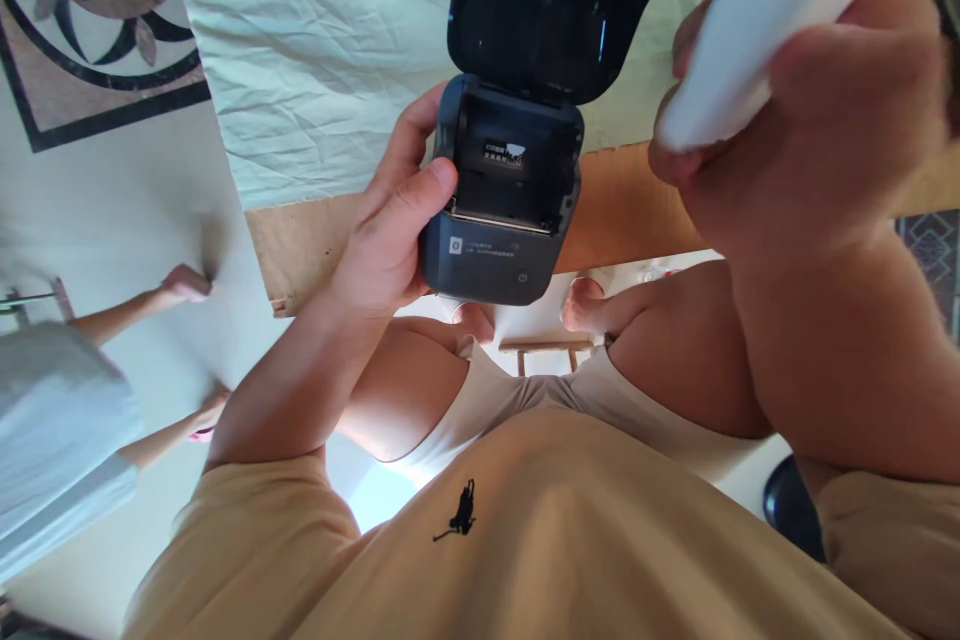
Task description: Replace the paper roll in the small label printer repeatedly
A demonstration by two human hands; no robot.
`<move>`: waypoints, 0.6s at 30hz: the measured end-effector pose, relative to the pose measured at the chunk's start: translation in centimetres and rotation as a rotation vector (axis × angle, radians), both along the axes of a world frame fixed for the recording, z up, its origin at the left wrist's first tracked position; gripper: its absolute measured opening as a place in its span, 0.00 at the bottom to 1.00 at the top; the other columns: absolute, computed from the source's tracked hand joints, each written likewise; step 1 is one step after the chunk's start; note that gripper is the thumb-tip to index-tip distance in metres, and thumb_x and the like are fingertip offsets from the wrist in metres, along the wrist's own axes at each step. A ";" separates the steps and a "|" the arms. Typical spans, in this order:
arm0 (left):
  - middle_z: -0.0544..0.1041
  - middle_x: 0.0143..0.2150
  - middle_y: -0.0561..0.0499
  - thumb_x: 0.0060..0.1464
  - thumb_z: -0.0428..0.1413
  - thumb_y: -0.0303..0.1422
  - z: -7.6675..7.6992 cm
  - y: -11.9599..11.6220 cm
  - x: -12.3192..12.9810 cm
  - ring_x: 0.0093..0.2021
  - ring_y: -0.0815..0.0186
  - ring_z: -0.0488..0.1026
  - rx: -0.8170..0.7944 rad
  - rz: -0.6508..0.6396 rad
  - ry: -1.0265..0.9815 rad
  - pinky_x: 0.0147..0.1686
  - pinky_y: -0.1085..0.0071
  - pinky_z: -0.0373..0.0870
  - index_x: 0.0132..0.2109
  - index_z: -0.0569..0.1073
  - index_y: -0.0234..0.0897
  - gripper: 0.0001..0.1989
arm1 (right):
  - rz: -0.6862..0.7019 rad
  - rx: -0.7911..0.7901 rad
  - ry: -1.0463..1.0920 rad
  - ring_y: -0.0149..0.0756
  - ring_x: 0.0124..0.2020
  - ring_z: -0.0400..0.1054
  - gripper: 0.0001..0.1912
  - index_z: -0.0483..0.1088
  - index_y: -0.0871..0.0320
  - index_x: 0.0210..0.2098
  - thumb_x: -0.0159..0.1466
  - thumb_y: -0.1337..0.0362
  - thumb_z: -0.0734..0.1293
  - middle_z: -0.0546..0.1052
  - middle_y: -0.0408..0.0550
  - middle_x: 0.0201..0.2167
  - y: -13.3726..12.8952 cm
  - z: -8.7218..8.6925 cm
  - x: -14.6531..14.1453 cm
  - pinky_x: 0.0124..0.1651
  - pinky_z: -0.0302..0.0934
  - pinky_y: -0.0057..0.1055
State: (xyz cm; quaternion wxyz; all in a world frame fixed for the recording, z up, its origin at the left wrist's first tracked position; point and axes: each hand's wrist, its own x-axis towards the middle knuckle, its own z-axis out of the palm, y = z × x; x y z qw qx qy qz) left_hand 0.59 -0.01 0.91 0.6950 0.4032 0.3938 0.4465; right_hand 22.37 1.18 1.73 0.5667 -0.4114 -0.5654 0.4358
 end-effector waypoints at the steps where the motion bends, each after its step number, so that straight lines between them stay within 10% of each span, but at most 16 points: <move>1: 0.78 0.52 0.50 0.53 0.59 0.46 -0.1 0.1 -0.1 0.49 0.56 0.78 0.010 -0.007 0.007 0.38 0.66 0.76 0.52 0.69 0.45 0.22 | -0.035 0.000 -0.033 0.24 0.23 0.61 0.12 0.68 0.57 0.37 0.58 0.56 0.65 0.66 0.41 0.24 0.4 -0.5 0.2 0.20 0.51 0.24; 8: 0.78 0.52 0.51 0.55 0.56 0.49 -0.8 0.4 -0.3 0.50 0.57 0.78 0.089 -0.046 0.051 0.32 0.69 0.76 0.52 0.69 0.45 0.21 | -0.220 0.132 -0.731 0.25 0.33 0.60 0.16 0.65 0.58 0.31 0.57 0.53 0.69 0.67 0.42 0.30 0.8 -1.4 1.5 0.41 0.56 0.31; 18: 0.78 0.48 0.52 0.55 0.56 0.51 -1.0 0.6 -0.4 0.49 0.57 0.79 0.100 -0.044 0.053 0.33 0.70 0.77 0.53 0.69 0.45 0.23 | -0.158 -0.076 -0.943 0.29 0.39 0.68 0.30 0.65 0.55 0.54 0.55 0.55 0.73 0.73 0.44 0.48 1.4 -1.3 2.0 0.45 0.61 0.32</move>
